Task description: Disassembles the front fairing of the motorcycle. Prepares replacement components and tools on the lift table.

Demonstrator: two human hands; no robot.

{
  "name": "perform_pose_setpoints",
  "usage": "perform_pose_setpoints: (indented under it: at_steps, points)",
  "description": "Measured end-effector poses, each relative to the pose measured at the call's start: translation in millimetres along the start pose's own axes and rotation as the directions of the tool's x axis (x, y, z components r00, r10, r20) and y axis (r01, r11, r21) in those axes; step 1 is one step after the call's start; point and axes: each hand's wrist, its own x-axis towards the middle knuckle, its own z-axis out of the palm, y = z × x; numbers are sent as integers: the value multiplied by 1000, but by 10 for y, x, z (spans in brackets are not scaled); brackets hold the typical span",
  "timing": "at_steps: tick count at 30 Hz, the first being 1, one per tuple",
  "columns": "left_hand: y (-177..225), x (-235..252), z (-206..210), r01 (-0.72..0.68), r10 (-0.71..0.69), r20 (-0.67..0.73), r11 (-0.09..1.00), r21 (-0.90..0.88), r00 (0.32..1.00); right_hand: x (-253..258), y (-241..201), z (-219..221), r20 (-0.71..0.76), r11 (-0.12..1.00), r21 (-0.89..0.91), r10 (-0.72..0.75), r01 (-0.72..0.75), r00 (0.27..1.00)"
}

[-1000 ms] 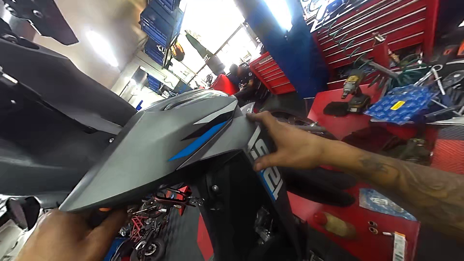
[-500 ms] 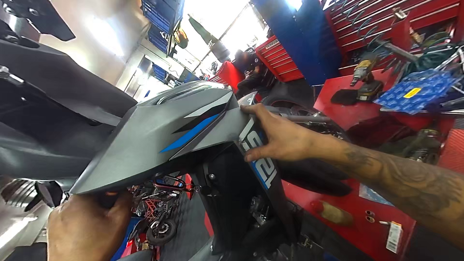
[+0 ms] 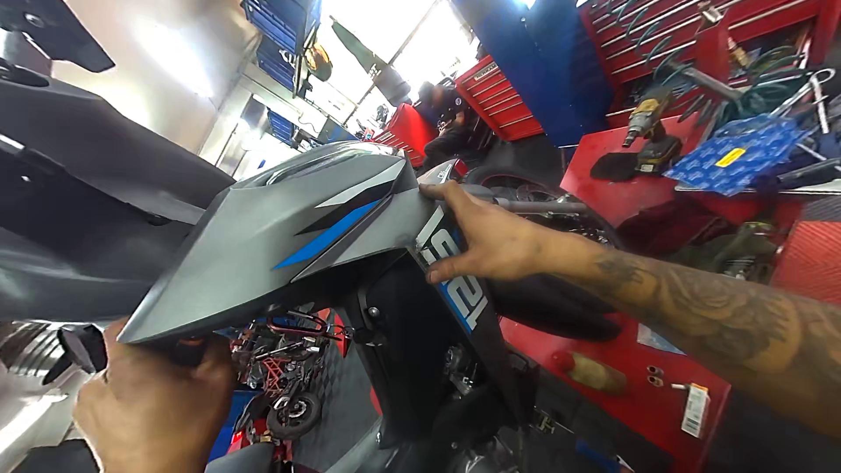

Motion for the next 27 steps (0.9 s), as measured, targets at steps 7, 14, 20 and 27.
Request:
perform_pose_setpoints:
  at_steps: [7,14,20,27]
  points:
    - [43,-12,25,21,-20,-37,1000,17,999,8,7,-2,4,1000,-7,1,-1,1000]
    - [-21,-33,118,49,-45,-77,997,52,996,5,18,-5,4,1000,-7,-12,12,1000]
    - [-80,-75,252,31,-22,-163,998,57,986,8,15,-37,19,999,8,-51,51,998]
    - [-150,-141,-47,-11,11,4,1000,5,1000,-46,93,-180,72,915,399,26,-53,997]
